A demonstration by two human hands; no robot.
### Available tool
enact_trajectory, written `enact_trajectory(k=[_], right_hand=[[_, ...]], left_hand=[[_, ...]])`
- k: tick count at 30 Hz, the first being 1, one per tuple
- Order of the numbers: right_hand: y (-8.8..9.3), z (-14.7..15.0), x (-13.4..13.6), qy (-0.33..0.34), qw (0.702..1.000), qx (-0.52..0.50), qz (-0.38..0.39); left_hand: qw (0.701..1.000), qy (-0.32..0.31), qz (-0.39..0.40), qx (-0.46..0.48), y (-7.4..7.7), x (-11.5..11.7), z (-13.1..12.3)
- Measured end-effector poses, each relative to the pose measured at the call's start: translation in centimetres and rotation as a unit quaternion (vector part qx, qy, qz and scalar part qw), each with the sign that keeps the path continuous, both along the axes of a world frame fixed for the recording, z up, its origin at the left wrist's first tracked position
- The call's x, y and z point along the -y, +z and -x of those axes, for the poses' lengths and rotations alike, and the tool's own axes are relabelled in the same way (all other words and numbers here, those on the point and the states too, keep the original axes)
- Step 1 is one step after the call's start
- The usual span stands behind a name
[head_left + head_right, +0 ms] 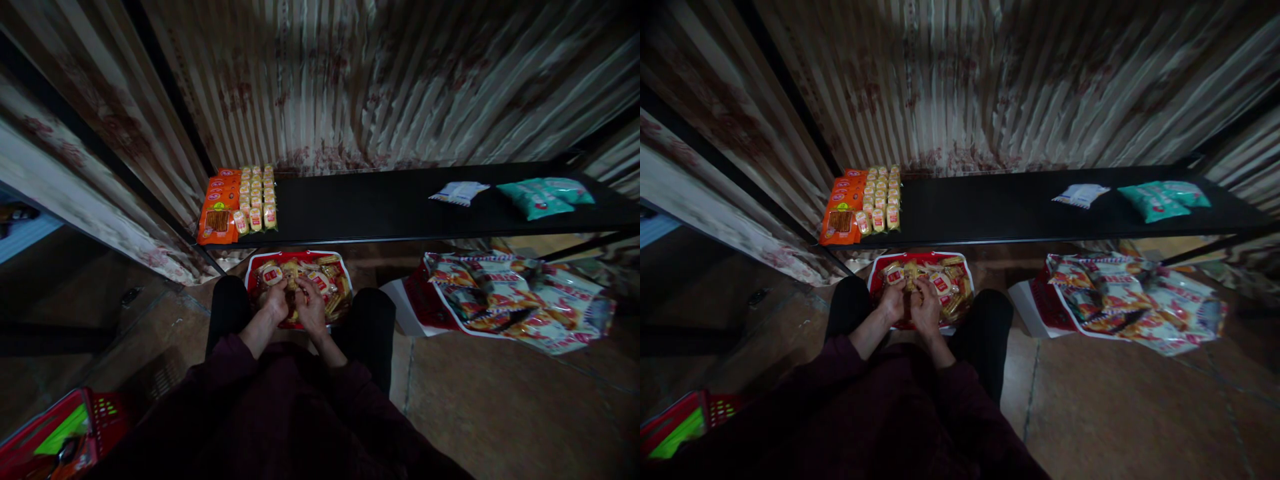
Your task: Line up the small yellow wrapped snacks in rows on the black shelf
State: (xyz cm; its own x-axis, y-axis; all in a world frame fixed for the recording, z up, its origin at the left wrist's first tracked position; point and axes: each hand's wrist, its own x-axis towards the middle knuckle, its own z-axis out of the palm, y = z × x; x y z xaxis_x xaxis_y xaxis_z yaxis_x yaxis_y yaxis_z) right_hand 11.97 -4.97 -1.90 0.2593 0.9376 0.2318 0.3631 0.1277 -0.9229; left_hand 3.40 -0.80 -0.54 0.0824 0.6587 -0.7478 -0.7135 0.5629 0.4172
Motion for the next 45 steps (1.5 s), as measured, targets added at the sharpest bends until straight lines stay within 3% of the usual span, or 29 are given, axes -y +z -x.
enact_trajectory(k=[7, 16, 21, 27, 36, 41, 45], right_hand=[[0.4, -0.1, 0.2, 0.01, 0.999, 0.035, -0.012], [0.6, -0.2, 0.2, 0.005, 0.999, 0.047, -0.014], [0.7, -0.7, -0.2, -0.003, 0.998, 0.064, -0.005], [-0.2, -0.8, -0.1, -0.002, 0.994, 0.105, 0.001], [-1.6, -0.7, -0.4, -0.013, 0.996, 0.001, 0.092], [-1.2, -0.9, -0.5, -0.019, 0.991, -0.064, 0.116], [-1.8, -1.3, -0.6, -0.048, 0.99, -0.079, 0.11]], left_hand=[[0.999, -0.024, 0.029, 0.029, 0.2, -0.3, 0.1], [1.0, 0.022, 0.016, -0.009, -0.2, -0.5, -0.4], [0.997, 0.042, -0.031, -0.054, -0.2, -0.3, -0.6], [0.993, 0.024, -0.079, -0.084, 0.2, 0.2, -0.8], [0.982, -0.007, -0.124, -0.14, 1.3, 0.8, -1.1], [0.973, -0.021, -0.162, -0.164, 1.6, 0.8, -1.6], [0.972, -0.019, -0.163, -0.166, 1.3, 1.0, -1.8]])
